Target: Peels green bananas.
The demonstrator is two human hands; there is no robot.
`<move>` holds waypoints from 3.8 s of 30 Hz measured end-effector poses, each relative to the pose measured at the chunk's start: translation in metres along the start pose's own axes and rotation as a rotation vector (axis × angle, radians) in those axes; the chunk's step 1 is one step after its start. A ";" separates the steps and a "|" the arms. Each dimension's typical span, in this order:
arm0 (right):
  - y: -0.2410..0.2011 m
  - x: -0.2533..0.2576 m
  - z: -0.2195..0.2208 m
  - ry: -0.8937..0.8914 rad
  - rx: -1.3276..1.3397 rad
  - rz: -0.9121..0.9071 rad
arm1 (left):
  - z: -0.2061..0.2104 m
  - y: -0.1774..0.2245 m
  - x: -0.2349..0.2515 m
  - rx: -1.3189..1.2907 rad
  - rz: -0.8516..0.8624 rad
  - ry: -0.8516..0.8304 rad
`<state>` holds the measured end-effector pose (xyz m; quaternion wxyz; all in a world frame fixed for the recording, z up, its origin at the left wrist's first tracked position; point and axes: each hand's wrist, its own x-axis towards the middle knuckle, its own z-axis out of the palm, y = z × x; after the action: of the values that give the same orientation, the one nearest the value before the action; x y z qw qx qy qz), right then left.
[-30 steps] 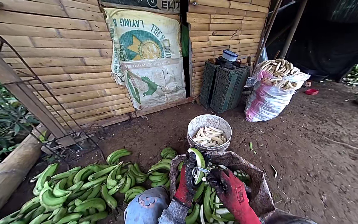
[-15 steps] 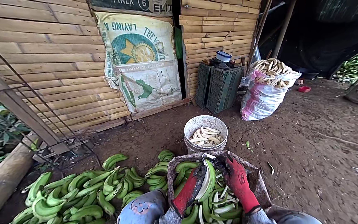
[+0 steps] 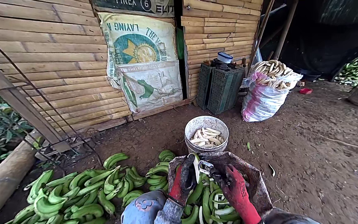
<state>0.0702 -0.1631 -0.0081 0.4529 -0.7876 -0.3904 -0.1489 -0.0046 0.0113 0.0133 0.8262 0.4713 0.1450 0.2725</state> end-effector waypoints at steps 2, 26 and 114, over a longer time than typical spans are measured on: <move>-0.003 -0.007 0.009 -0.005 -0.029 -0.087 | -0.003 0.000 -0.002 -0.225 -0.023 -0.016; -0.004 0.017 0.005 -0.079 -0.044 0.161 | 0.036 -0.017 -0.043 0.789 0.295 0.151; -0.020 0.001 -0.006 -0.227 0.321 -0.106 | 0.014 0.033 0.000 0.092 0.098 0.015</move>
<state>0.0565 -0.1620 0.0075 0.5172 -0.6954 -0.4986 -0.0189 -0.0075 0.0147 0.0487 0.7883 0.5132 0.1402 0.3091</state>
